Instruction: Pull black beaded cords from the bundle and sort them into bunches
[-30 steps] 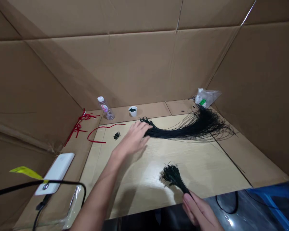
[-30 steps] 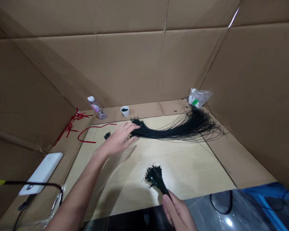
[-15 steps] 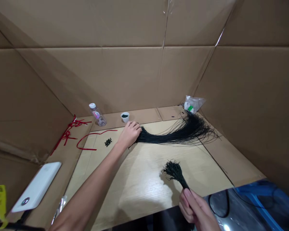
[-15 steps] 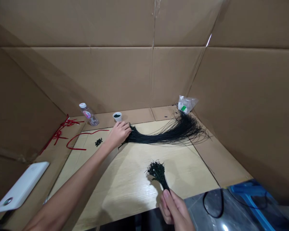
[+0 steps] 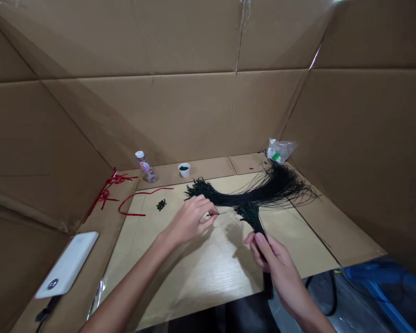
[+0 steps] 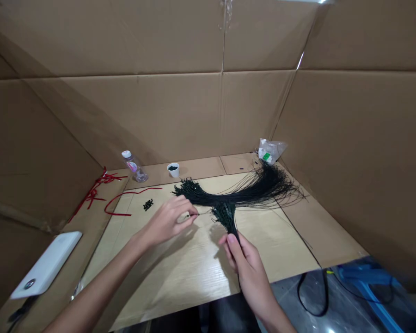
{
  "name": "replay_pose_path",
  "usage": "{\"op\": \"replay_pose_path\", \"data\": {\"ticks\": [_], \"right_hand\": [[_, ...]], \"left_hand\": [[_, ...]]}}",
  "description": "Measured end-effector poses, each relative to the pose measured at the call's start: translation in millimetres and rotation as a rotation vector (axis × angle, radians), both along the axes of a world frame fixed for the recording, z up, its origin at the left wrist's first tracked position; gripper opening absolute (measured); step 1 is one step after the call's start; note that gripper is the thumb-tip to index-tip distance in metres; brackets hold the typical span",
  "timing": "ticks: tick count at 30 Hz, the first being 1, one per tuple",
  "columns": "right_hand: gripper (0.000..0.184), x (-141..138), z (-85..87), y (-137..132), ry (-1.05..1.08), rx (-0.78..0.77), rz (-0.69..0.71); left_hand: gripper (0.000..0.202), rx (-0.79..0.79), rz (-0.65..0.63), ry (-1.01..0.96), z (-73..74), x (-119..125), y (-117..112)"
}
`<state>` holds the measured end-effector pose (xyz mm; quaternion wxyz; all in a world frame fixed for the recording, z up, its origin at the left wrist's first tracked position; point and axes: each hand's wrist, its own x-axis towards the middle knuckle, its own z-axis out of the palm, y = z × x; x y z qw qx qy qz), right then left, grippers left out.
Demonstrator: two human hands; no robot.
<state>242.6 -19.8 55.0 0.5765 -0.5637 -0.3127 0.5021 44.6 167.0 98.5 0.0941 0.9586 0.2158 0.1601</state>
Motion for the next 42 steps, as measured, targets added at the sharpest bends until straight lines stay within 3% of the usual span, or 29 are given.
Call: {"op": "replay_pose_path", "data": {"ticks": [5,8,10,14,18,22,27,36,42], "right_hand": [[0.051,-12.5,4.1,26.7,-0.113,0.091,0.116],[0.043,-23.3,5.8,28.8,-0.224,0.185,0.247],[0.046,-28.9,6.4,24.4,-0.239,0.155,0.337],[0.049,-36.2,5.0,13.9,-0.230,0.063,0.404],[0.047,-41.3,3.8,10.1,-0.264,0.099,0.413],[0.046,-41.3,12.0,5.0,-0.303,0.119,0.491],[0.057,-33.8,28.3,-6.6,-0.351,0.095,0.590],[0.060,-22.0,26.7,-16.8,-0.169,0.009,0.704],[0.053,-20.0,35.0,-18.9,-0.365,-0.019,0.729]], "left_hand": [[0.010,-0.110,-0.069,-0.015,13.7,-10.1,-52.9],[0.013,-0.097,-0.071,-0.018,22.4,-16.9,-70.8],[0.015,-0.082,-0.048,-0.008,26.7,-24.1,-75.9],[0.013,-0.079,0.000,-0.012,29.2,-39.7,-81.9],[0.013,-0.051,0.056,-0.083,29.8,-43.1,-89.9],[0.031,-0.131,-0.089,-0.097,33.6,-36.1,-84.9],[0.030,-0.367,-0.306,0.000,37.5,-30.7,-67.5],[0.017,-0.396,-0.382,0.150,53.1,-27.5,-74.2],[0.027,-0.300,-0.398,0.251,53.3,-32.4,-81.7]]}}
